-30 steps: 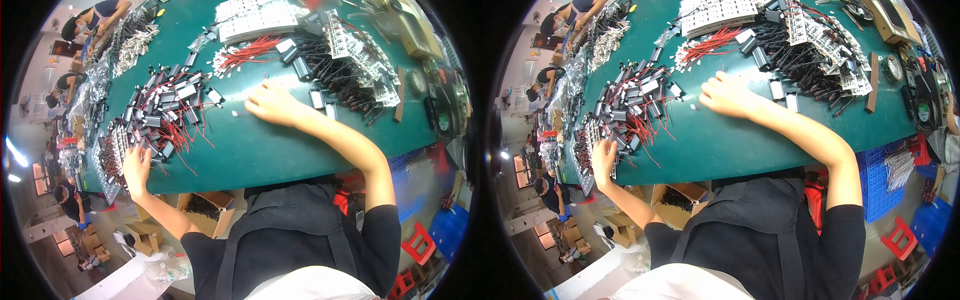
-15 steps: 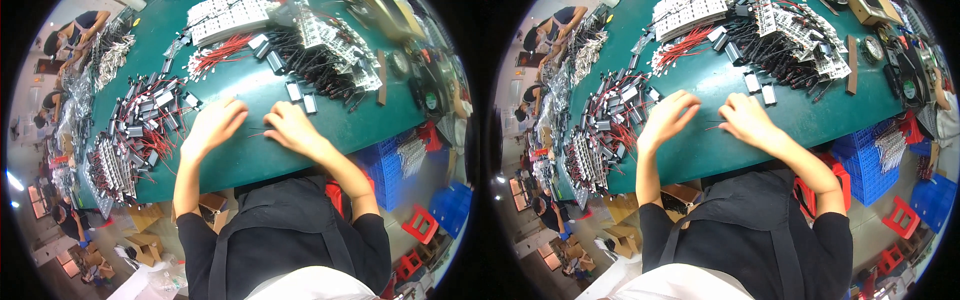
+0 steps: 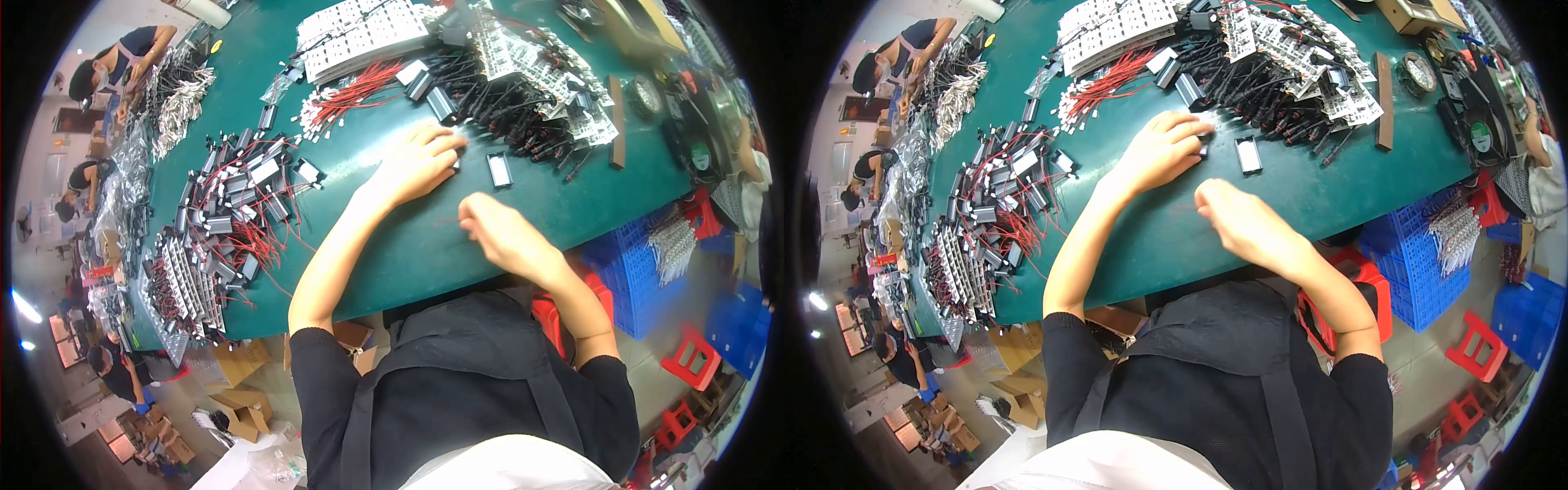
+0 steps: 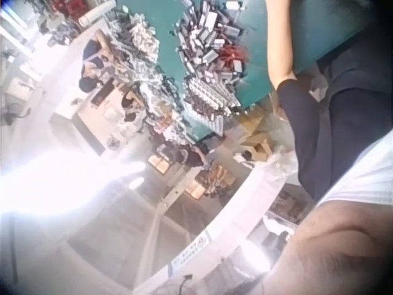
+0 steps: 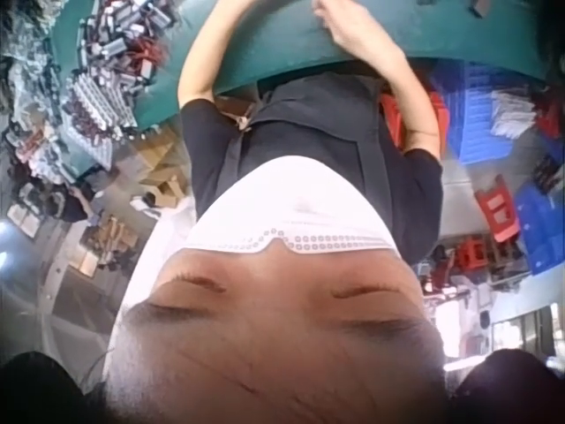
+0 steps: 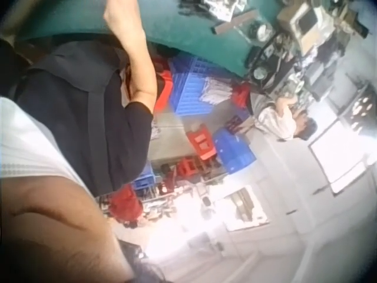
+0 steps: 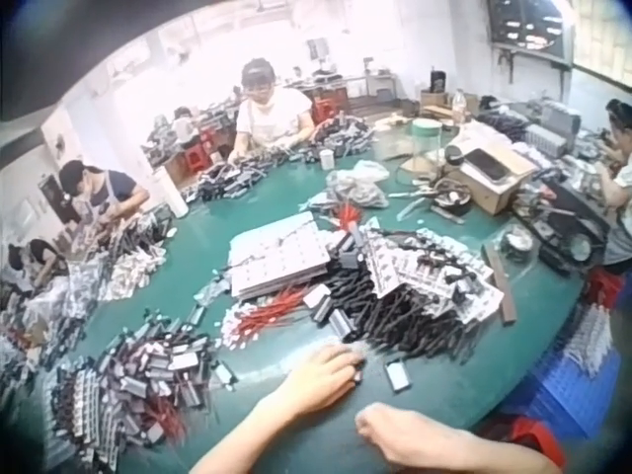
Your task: The person assembles wires and connectors into small plastic housings by hand, creating electronic components.
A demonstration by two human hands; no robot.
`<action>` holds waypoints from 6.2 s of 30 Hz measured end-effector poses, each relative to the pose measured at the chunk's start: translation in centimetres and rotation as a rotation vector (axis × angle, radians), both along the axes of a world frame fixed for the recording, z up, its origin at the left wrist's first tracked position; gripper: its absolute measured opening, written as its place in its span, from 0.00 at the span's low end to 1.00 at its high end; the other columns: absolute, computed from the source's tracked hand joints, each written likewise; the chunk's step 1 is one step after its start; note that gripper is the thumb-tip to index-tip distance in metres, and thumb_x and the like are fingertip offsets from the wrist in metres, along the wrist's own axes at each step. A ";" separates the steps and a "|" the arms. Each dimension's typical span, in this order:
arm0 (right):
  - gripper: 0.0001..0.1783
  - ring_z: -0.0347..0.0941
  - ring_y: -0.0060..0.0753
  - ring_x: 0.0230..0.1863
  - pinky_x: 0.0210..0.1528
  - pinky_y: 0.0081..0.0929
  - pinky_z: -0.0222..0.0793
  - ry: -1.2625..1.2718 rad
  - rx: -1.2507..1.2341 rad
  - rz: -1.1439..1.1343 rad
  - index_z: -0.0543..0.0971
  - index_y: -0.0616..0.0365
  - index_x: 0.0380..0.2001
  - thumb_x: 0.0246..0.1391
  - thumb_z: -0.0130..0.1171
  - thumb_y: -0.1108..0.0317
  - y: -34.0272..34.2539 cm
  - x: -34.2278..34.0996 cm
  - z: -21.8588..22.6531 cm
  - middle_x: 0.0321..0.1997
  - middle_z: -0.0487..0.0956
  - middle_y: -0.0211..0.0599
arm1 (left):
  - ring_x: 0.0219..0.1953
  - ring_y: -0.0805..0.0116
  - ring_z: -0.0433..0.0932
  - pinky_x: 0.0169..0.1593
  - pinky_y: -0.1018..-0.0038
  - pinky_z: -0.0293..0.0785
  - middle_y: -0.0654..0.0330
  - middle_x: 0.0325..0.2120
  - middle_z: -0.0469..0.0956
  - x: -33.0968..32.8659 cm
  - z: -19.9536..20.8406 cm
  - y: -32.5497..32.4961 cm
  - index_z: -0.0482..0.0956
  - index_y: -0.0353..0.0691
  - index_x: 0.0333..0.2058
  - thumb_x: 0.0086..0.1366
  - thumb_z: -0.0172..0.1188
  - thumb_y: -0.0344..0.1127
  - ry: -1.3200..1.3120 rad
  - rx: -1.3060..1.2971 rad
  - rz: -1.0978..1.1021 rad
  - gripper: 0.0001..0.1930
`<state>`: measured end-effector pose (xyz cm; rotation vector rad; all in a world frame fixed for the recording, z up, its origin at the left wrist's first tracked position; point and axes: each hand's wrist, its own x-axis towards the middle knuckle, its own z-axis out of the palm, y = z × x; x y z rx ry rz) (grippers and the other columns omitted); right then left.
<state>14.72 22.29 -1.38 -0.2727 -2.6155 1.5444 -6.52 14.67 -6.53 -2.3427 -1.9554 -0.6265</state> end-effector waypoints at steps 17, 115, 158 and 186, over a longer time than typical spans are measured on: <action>0.08 0.69 0.30 0.31 0.36 0.30 0.60 0.550 0.401 -0.210 0.80 0.51 0.29 0.43 0.67 0.71 -1.2 -3.3 0.5 0.27 0.73 0.27 | 0.45 0.53 0.79 0.50 0.64 0.72 0.52 0.46 0.80 4.6 4.7 -10.1 0.73 0.40 0.34 0.46 0.68 0.19 -0.490 0.321 0.344 0.17; 0.07 0.76 0.42 0.38 0.45 0.35 0.71 0.385 0.171 -0.336 0.76 0.61 0.41 0.59 0.53 0.77 3.1 -4.5 0.1 0.37 0.75 0.42 | 0.38 0.68 0.77 0.46 0.74 0.74 0.60 0.37 0.77 1.0 4.5 -9.9 0.73 0.37 0.49 0.59 0.64 0.32 -0.785 0.208 0.657 0.19; 0.07 0.71 0.33 0.31 0.34 0.29 0.66 0.537 0.113 -0.084 0.78 0.56 0.31 0.46 0.65 0.75 -3.1 -4.1 0.7 0.29 0.72 0.32 | 0.46 0.63 0.74 0.49 0.70 0.73 0.59 0.42 0.73 4.7 7.2 -13.6 0.79 0.45 0.51 0.52 0.69 0.31 -0.690 0.029 0.469 0.25; 0.27 0.68 0.27 0.27 0.34 0.27 0.69 0.361 -0.111 0.059 0.74 0.54 0.57 0.52 0.65 0.70 -2.8 -3.5 -0.9 0.28 0.71 0.31 | 0.46 0.60 0.75 0.48 0.68 0.73 0.57 0.42 0.76 5.8 5.6 -13.1 0.82 0.40 0.33 0.55 0.69 0.33 -0.706 0.046 0.392 0.07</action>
